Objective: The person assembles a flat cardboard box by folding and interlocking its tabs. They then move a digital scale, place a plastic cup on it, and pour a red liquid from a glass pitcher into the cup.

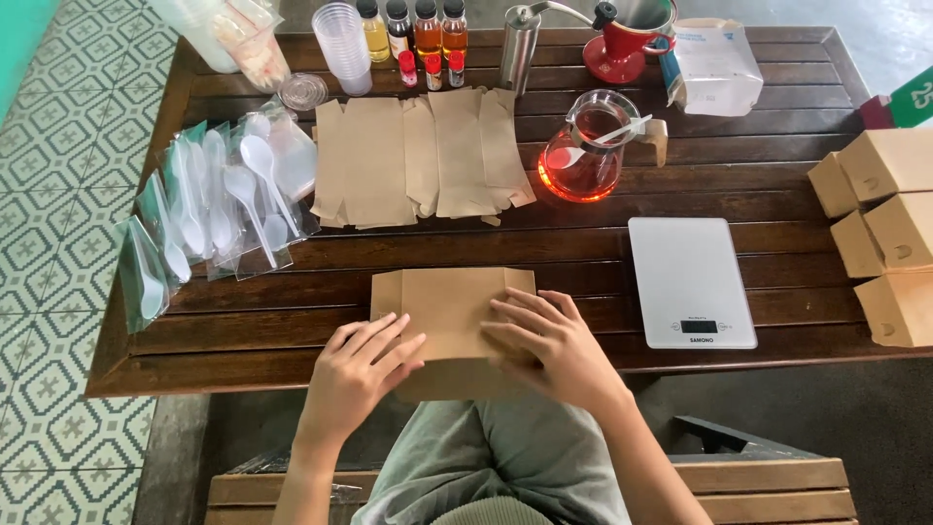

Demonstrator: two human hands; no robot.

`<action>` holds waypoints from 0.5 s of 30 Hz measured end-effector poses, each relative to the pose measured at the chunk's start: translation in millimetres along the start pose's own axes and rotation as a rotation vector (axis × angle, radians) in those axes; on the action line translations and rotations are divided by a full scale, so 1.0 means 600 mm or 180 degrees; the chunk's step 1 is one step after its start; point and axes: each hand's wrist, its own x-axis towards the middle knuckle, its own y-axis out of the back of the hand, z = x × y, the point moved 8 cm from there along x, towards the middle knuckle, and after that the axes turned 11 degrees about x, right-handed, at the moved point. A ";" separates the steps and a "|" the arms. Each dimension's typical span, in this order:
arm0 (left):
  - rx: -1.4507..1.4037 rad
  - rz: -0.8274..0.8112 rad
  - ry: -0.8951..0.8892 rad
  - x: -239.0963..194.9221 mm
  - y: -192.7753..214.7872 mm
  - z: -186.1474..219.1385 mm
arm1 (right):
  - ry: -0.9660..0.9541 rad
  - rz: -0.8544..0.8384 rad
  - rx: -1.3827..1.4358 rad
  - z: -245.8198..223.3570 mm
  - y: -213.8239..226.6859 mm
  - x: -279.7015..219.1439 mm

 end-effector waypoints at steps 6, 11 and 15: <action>0.0318 0.0467 0.0181 0.042 0.009 -0.038 | -0.0134 0.0278 0.0465 0.005 0.070 0.080; 0.0461 0.1009 0.0783 0.109 0.086 -0.075 | -0.0453 0.0939 0.0053 0.049 0.107 0.143; -0.0327 0.1169 0.0967 0.097 0.092 -0.060 | -0.0624 0.1282 -0.0066 0.040 0.110 0.128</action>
